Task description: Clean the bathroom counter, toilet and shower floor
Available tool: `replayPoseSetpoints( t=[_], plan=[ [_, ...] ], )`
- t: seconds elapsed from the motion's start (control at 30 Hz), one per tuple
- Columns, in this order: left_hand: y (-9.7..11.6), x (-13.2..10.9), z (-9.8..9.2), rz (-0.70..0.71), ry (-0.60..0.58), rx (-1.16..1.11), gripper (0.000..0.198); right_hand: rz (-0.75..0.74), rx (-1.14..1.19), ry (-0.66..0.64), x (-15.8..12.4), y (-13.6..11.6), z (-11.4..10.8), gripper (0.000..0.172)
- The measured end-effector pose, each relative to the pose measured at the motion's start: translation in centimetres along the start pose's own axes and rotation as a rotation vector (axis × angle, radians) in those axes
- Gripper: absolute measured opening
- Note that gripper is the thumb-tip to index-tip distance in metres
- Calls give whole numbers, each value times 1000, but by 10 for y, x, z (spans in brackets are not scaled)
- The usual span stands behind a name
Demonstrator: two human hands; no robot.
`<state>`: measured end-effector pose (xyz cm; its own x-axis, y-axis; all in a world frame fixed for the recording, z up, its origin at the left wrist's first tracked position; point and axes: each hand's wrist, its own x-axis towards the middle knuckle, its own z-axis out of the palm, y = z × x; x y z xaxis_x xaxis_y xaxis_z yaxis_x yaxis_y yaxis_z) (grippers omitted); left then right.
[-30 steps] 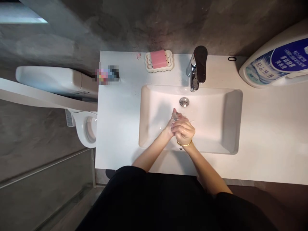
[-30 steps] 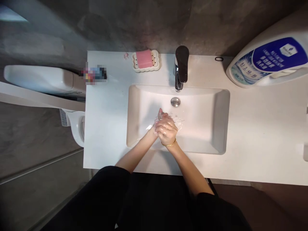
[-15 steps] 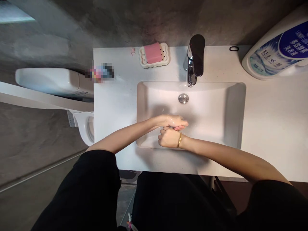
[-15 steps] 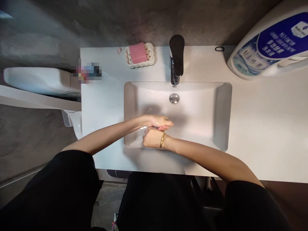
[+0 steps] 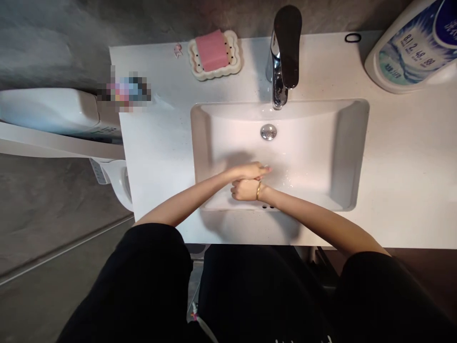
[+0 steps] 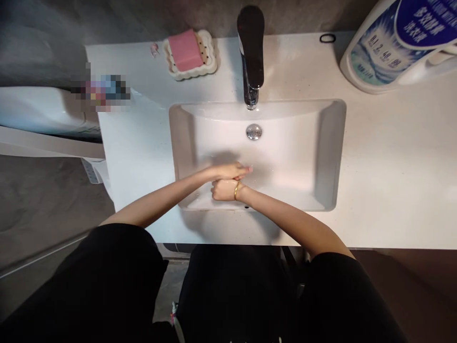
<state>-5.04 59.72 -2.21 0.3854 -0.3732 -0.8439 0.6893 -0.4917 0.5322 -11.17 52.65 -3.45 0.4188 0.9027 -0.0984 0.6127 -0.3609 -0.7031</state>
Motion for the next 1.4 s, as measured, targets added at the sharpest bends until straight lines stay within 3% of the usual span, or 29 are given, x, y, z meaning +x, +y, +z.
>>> replayPoseSetpoints(
  t=[0.03, 0.1, 0.17, 0.2, 0.27, 0.33, 0.43, 0.57, 0.7, 0.8, 0.87, 0.97, 1.13, 1.2, 1.3, 1.4],
  plan=[
    [6, -5, -9, -9, -76, -39, 38, 19, 47, 93, -7, 1, -4, 18],
    [14, -19, -26, 45, -134, -177, 35, 199, 171, 449, -24, 1, -14, 24],
    [16, -36, -34, 174, -55, -259, 34, 530, 288, 876, -41, -4, -25, 30],
    [13, -45, -35, 249, 19, -239, 34, 679, 358, 1026, -48, -8, -29, 34],
    [4, -64, -30, 405, 213, -112, 31, 837, 558, 1129, -58, -20, -33, 40],
    [-6, -83, -22, 544, 389, 54, 29, 826, 798, 1025, -65, -36, -33, 45],
    [-21, -116, -14, 644, 480, 258, 31, 819, 953, 861, -69, -65, -29, 40],
    [-51, -167, -14, 560, 604, 483, 36, 926, 633, 783, -56, -113, -19, 36],
    [-113, -201, -13, 336, 833, 844, 53, 784, 139, 542, -11, -156, 19, 36],
    [-166, -197, 0, 280, 722, 1080, 54, 631, -30, 435, 15, -168, 62, 45],
    [-188, -186, 16, 249, 670, 1141, 56, 557, -63, 408, 14, -167, 85, 48],
    [-186, -164, 49, 250, 636, 1181, 57, 582, -121, 436, -21, -157, 99, 51],
    [-124, -118, 122, 486, 506, 1169, 54, 814, -215, 538, -124, -125, 85, 48],
    [-107, -107, 140, 551, 489, 1161, 54, 862, -234, 557, -151, -115, 81, 49],
    [-117, -112, 137, 576, 499, 1163, 56, 814, -238, 557, -149, -117, 86, 53],
    [-171, -147, 103, 408, 559, 1117, 57, 602, -171, 444, -95, -139, 105, 56]
  ],
)
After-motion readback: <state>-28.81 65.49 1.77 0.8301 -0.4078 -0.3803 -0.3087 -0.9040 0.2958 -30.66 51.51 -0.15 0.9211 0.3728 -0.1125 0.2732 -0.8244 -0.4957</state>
